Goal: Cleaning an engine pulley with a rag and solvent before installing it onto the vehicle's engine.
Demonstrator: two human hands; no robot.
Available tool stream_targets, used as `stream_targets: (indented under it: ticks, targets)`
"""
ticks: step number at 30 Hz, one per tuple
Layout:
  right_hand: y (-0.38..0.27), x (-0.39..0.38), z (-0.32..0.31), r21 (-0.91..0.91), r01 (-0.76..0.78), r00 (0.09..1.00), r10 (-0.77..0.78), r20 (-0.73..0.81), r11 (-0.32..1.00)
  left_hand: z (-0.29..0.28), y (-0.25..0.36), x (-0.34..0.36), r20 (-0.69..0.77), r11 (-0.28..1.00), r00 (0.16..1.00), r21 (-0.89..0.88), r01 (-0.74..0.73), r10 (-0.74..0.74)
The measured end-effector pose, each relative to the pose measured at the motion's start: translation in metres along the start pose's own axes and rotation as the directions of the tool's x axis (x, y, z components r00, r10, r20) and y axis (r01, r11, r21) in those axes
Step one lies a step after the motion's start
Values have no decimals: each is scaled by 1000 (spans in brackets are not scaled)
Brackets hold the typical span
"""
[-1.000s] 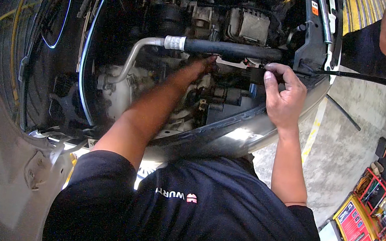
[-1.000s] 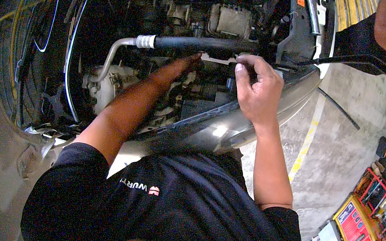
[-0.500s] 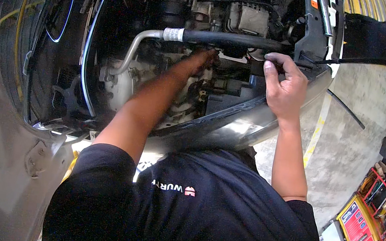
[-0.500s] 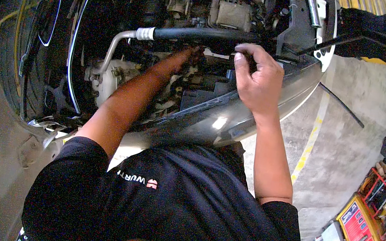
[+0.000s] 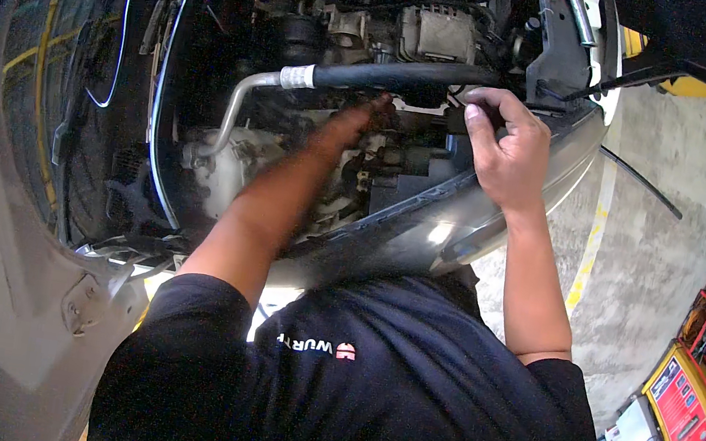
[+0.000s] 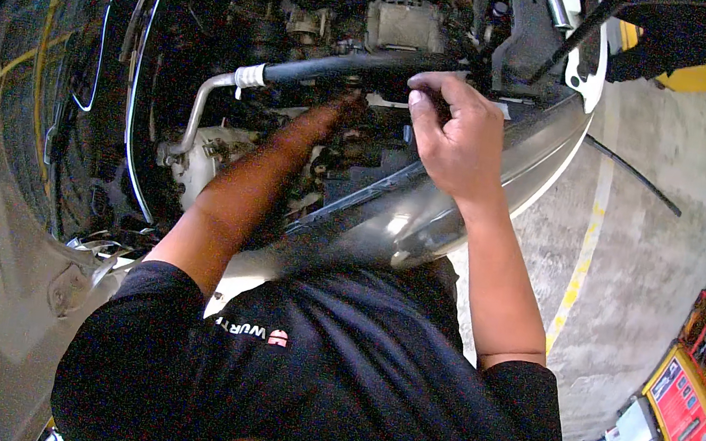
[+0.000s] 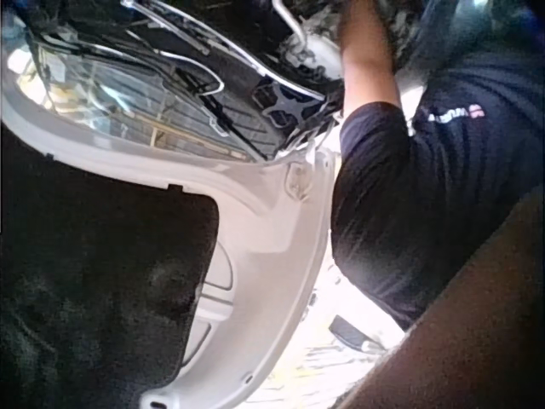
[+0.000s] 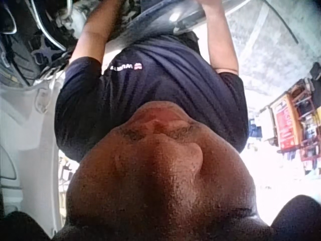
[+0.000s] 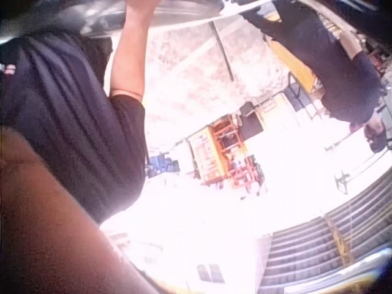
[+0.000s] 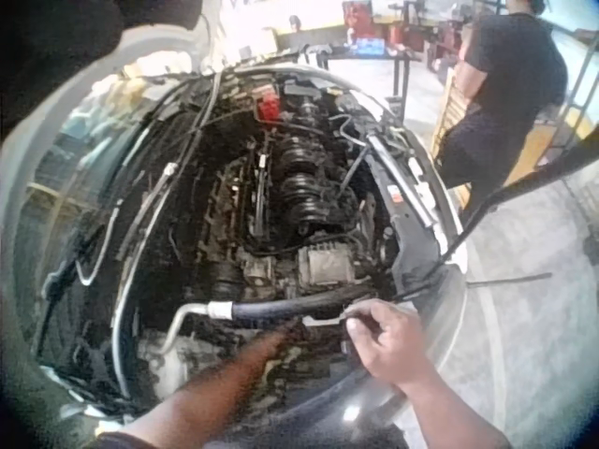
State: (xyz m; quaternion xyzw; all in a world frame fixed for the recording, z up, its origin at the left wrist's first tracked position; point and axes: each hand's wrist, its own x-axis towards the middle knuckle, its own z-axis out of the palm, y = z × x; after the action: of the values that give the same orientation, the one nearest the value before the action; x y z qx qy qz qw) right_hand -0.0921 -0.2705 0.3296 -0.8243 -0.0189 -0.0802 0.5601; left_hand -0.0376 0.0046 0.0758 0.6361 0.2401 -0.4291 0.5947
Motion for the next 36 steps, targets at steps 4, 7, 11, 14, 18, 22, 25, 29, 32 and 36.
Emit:
stream_targets:
  ticks: [4,7,11,14,18,22,25,29,32,36]
  targets:
    - [2,0,1,-17,62,998,-62,-23,998,-6,-7,8,45,999,999,-42,12,-10]
    - [1,1,0,-30,43,999,-44,-13,999,-7,-6,10,16,999,1000,-27,17,-17]
    - [-14,20,-2,-20,33,999,-32,42,999,-6,-3,10,-54,997,998,76,29,-25]
    - [-38,57,-6,-124,208,975,-197,98,970,-2,-3,6,-15,996,997,-29,-79,78]
    - [-79,118,11,-62,365,920,-350,176,929,2,-1,3,-37,999,999,-46,19,-21]
    - [-96,153,45,-8,402,885,-387,261,915,2,0,1,-36,995,994,7,-102,102]
    - [-81,162,70,-72,478,868,-457,194,876,3,3,0,23,993,997,92,-73,72]
    - [-50,160,77,-94,368,919,-347,185,925,7,8,-4,-25,990,998,128,-57,60]
    - [-37,163,74,-13,277,954,-273,127,961,7,5,-5,8,995,999,94,39,-40]
    - [-34,167,74,-44,325,940,-318,126,945,3,-6,12,-22,993,994,-35,-109,108]
